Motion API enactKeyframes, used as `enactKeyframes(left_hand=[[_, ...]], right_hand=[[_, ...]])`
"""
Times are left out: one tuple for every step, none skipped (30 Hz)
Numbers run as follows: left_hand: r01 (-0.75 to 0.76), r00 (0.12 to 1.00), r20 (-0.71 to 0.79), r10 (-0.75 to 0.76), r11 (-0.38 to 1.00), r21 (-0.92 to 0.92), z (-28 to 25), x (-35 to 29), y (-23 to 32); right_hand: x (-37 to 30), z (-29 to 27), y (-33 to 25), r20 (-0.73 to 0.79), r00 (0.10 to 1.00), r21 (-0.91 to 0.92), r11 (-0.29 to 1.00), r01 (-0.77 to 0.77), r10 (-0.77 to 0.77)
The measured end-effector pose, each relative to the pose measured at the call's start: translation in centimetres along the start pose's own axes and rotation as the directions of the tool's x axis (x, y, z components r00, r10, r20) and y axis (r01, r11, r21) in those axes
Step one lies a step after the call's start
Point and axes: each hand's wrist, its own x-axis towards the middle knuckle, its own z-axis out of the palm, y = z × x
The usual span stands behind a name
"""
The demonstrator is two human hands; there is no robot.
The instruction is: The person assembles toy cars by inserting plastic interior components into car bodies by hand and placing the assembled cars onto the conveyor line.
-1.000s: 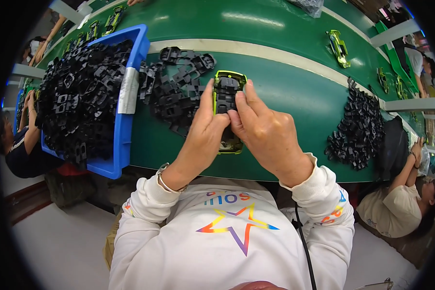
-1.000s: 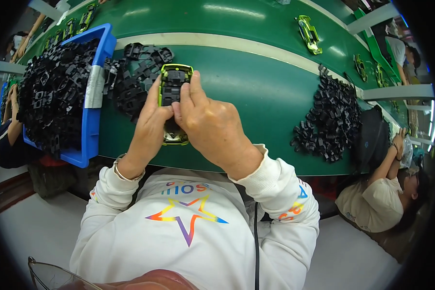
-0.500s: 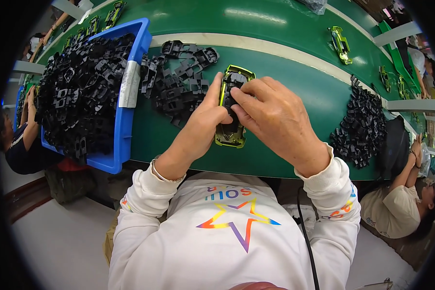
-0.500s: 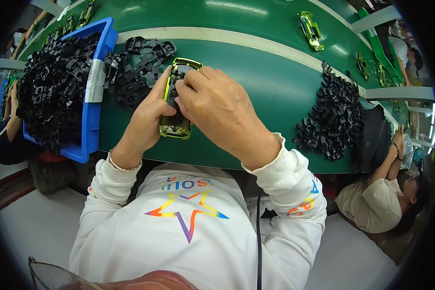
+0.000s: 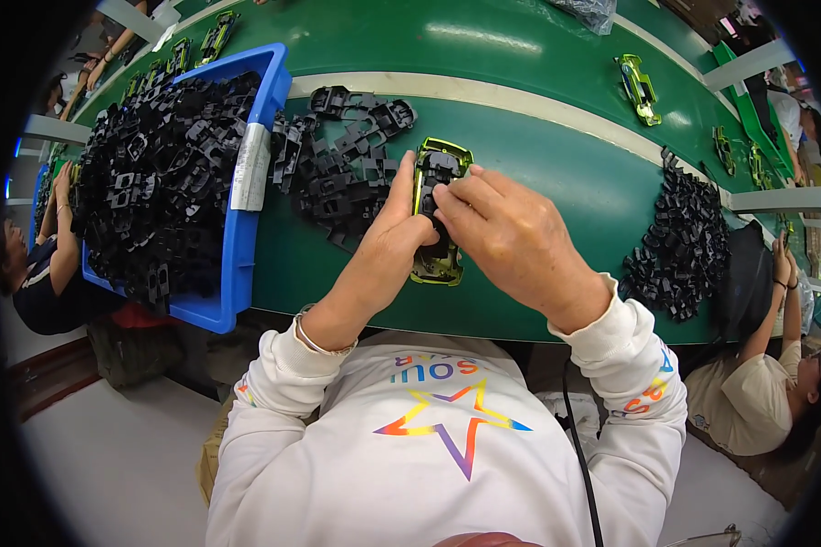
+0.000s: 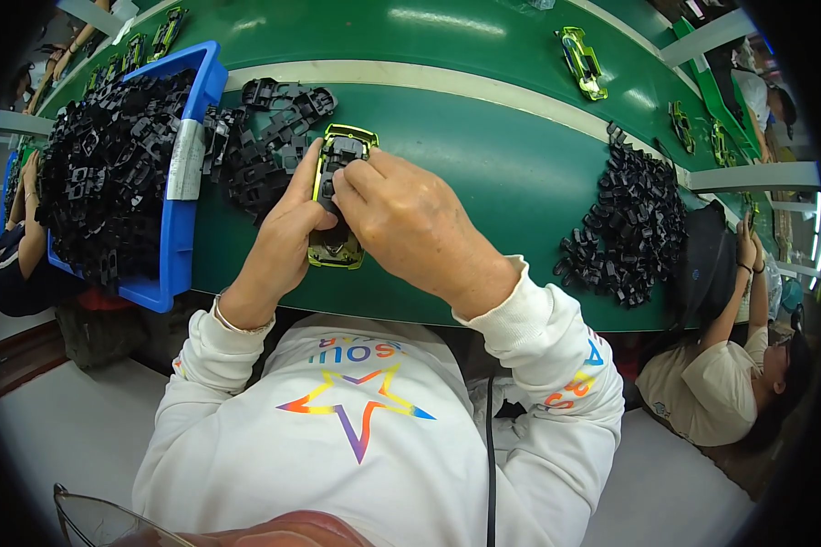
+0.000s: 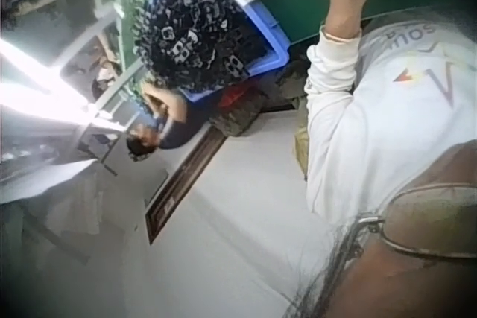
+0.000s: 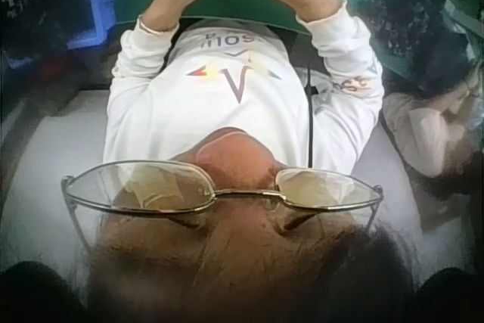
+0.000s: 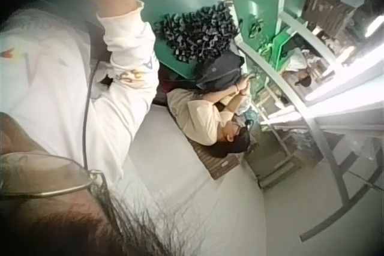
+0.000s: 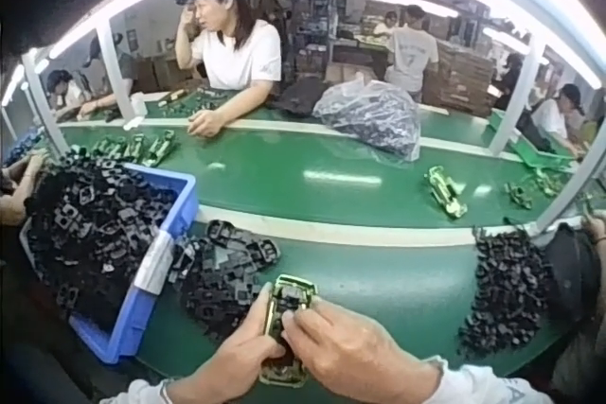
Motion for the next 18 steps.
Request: enactKeyframes(left_hand=[[-0.004,1.000,-0.001,0.004,1.000,0.002,-0.1,0.0,-0.1],[-0.011,1.000,-0.006,0.011,1.000,0.017,-0.2,-0.1,-0.2],[-0.018,1.000,-0.009,0.018,0.999,0.031,-0.3,0.0,-0.2],[-0.022,1.000,-0.008,0.022,0.999,0.033,-0.2,0.0,-0.2],[-0.025,1.000,-0.016,0.025,0.999,0.022,-0.1,0.1,-0.1],[-0.029,0.999,-0.023,0.029,1.000,0.010,-0.1,0.2,0.0],[-0.034,0.999,-0.023,0.034,0.999,0.012,-0.1,0.3,0.0],[-0.035,0.999,-0.018,0.035,0.999,-0.007,-0.2,0.4,0.0],[-0.037,0.999,-0.014,0.037,0.999,-0.025,-0.2,0.4,0.0],[-0.045,0.999,-0.015,0.045,0.999,-0.024,-0.1,0.4,0.1],[-0.039,0.999,-0.011,0.038,0.999,-0.012,0.0,0.4,0.1],[-0.035,0.999,-0.020,0.035,0.999,0.002,-0.1,0.2,0.1],[-0.041,0.999,-0.005,0.041,0.999,-0.001,0.0,0.0,0.4],[0.020,0.999,-0.051,-0.016,0.996,0.087,0.5,-0.6,1.1],[0.003,0.998,-0.070,0.005,0.993,0.117,0.6,-0.7,1.1],[-0.022,0.995,-0.098,0.037,0.988,0.153,0.5,-0.6,1.0],[-0.010,0.999,-0.045,0.015,0.994,0.108,0.4,-0.5,0.9],[0.000,1.000,0.003,0.000,0.998,0.066,0.1,-0.2,0.5]], right_hand=[[-0.1,0.2,-0.2,-0.019,1.000,0.001,1.000,-0.013,0.013],[-0.2,0.4,-0.3,-0.022,1.000,0.001,1.000,-0.009,0.009],[-0.3,0.7,-0.3,-0.055,0.998,-0.021,1.000,-0.016,0.014],[-0.4,0.9,-0.3,-0.088,0.996,-0.042,0.999,-0.022,0.019],[-0.4,1.0,-0.4,-0.091,0.996,-0.044,0.999,-0.020,0.016],[-0.2,1.1,-0.4,-0.122,0.993,-0.038,0.999,-0.015,0.011],[-0.1,1.2,-0.3,-0.151,0.988,-0.032,0.999,-0.010,0.005],[-0.1,1.1,-0.3,-0.154,0.988,-0.035,0.999,-0.007,0.001],[0.0,1.0,-0.3,-0.144,0.989,-0.021,0.999,-0.037,0.034],[0.0,0.9,-0.4,-0.133,0.989,-0.008,0.998,-0.067,0.065],[0.2,0.5,-0.3,-0.136,0.989,-0.011,0.998,-0.060,0.058],[0.5,0.0,-0.4,-0.109,0.991,0.035,0.996,-0.076,0.080],[0.8,-0.3,-0.5,-0.079,0.992,0.081,0.993,-0.092,0.098],[0.9,-0.5,-0.5,-0.081,0.994,0.088,0.994,-0.068,0.076],[1.2,-0.8,-0.7,-0.017,0.996,0.088,0.993,-0.081,0.082],[1.7,-1.0,-0.7,0.041,0.996,0.087,0.993,-0.079,0.076],[1.8,-1.2,-0.9,0.079,0.993,0.107,0.989,-0.101,0.092],[1.8,-1.3,-0.8,0.068,0.996,0.087,0.994,-0.064,0.058]])
